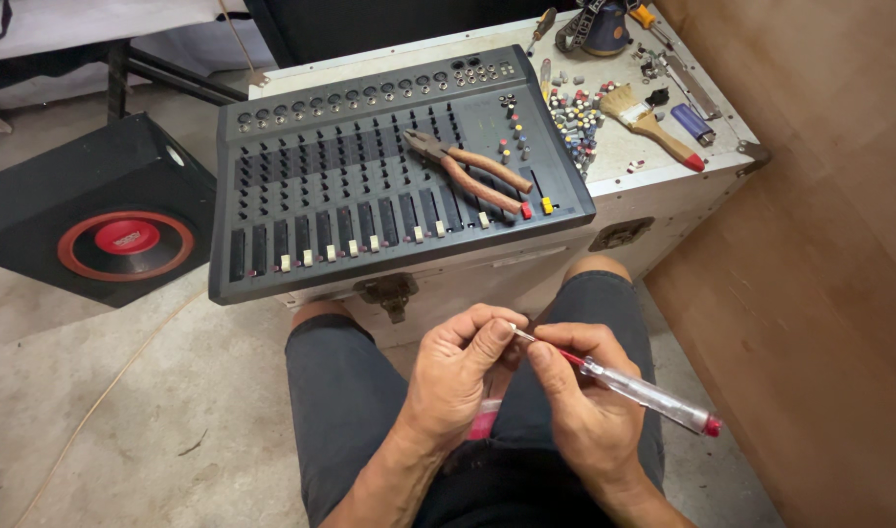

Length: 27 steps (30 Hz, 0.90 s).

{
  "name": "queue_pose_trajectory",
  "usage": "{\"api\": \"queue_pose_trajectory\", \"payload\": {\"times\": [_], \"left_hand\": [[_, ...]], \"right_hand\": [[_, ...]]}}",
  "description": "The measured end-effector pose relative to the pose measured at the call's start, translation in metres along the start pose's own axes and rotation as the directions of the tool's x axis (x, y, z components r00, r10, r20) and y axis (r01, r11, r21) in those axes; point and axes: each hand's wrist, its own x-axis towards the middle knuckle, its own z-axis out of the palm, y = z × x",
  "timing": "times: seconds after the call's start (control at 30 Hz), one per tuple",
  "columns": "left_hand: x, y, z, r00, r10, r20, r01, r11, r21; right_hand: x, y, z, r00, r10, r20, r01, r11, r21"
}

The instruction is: The person sits on the floor repairing an audio mixing console, using a small screwdriver to work on the fader caps and controls, occasionally using pliers on the mixer and handling small knobs and parts from the case beside them.

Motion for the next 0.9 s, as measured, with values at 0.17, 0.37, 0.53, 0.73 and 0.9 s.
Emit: {"api": "queue_pose_trajectory", "payload": {"times": [0.17,0.37,0.53,0.73,0.9], "left_hand": [[0.004,-0.006,-0.002,0.997,0.068,-0.032,-0.059,0.975,0.216],[0.006,-0.01,-0.003,0.986,0.051,-0.157,-0.028,0.989,0.144],[0.007,-0.011,-0.009,0.978,0.062,-0.199,-0.015,0.974,0.228],[0.018,-0.003,-0.029,0.943,0.065,-0.325,-0.023,0.991,0.129],[0.012,0.006,-0.031,0.98,0.0,-0.198,-0.028,0.989,-0.142]], "right_hand": [[0.001,0.0,0.0,0.998,-0.064,0.0,0.064,0.998,-0.009],[0.0,0.004,-0.002,0.998,0.053,-0.027,-0.05,0.992,0.118],[0.002,0.003,-0.002,0.999,0.049,-0.003,-0.048,0.99,0.135],[0.0,-0.009,-0.003,0.943,-0.33,-0.054,0.327,0.944,-0.045],[0.0,-0.008,-0.004,0.97,-0.241,0.011,0.241,0.97,0.02]]}}
